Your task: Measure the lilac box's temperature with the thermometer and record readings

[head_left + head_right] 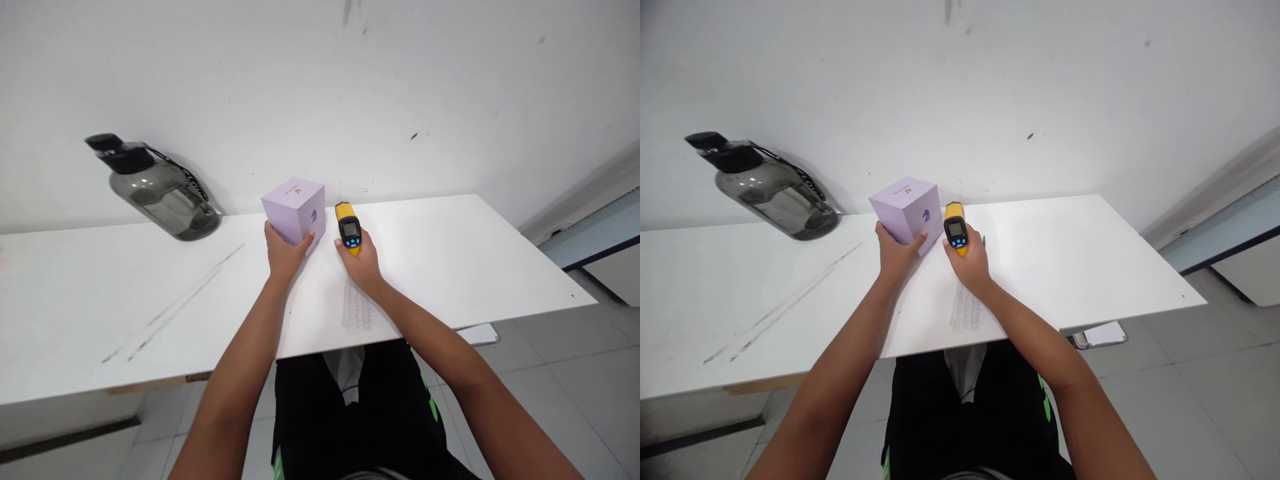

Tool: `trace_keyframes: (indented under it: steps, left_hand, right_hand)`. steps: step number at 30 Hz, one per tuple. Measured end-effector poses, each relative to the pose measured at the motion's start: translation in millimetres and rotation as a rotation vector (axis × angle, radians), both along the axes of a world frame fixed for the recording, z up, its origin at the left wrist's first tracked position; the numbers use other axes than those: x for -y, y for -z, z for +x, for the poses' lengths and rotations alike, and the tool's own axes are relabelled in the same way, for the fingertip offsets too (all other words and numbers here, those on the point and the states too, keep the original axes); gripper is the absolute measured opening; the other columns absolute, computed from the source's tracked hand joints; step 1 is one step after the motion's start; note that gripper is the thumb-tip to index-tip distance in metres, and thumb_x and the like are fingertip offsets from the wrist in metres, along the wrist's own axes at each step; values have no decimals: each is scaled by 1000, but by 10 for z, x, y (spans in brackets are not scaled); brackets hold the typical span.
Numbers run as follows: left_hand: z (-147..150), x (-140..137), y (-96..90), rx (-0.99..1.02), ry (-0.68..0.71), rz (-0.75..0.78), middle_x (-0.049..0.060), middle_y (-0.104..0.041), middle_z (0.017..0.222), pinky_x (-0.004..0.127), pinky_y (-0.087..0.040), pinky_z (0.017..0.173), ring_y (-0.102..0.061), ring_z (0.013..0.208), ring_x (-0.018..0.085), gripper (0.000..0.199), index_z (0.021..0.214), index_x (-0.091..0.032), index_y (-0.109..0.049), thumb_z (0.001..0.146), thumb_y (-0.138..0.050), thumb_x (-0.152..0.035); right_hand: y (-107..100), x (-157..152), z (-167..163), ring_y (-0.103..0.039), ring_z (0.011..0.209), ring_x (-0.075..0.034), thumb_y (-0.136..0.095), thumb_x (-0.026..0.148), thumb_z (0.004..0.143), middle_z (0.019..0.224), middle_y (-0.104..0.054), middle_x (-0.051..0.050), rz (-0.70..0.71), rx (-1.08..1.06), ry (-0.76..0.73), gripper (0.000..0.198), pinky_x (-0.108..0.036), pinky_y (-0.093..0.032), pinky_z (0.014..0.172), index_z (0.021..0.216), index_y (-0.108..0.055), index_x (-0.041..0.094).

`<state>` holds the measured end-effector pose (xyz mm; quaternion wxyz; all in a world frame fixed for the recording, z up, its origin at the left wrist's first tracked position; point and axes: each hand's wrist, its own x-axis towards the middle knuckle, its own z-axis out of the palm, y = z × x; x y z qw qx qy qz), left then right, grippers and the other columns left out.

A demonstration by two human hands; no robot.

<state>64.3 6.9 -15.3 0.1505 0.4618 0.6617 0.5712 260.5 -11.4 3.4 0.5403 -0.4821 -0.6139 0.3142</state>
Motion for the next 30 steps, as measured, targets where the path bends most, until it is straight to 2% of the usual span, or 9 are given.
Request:
trace_keyframes:
  steps: [14, 25, 27, 30]
  left_hand:
    - [-1, -10, 7, 14, 5, 14, 17, -48, 153, 54, -42, 121, -48, 148, 38, 106, 146, -28, -37, 62, -96, -52]
    - [-18, -49, 80, 12, 8, 9, 18, -48, 152, 55, -41, 123, -47, 148, 37, 106, 146, -26, -36, 62, -96, -49]
    - [-23, -59, 92, 14, 4, -1, 19, -48, 151, 56, -41, 122, -47, 147, 38, 106, 146, -26, -36, 62, -96, -49]
    - [-24, -63, 88, 19, -2, -15, 19, -49, 149, 57, -42, 121, -48, 145, 38, 104, 144, -26, -38, 61, -97, -48]
  right_hand:
    - [-9, 8, 7, -64, 103, -28, -67, 54, 90, 105, -68, -6, -5, 11, -10, 41, -48, -53, 96, 119, -67, 25]
    - [24, -4, -8, -65, 112, -31, -66, 56, 90, 119, -70, -9, -22, -5, -23, 50, -52, -52, 103, 129, -65, 26]
    - [46, -11, -13, -64, 116, -31, -65, 58, 91, 126, -69, -11, -46, -18, -29, 60, -53, -51, 105, 141, -58, 26]
    - [113, -38, -29, -65, 117, -31, -65, 57, 92, 134, -64, -15, -107, -62, -44, 87, -55, -49, 108, 164, -29, 25]
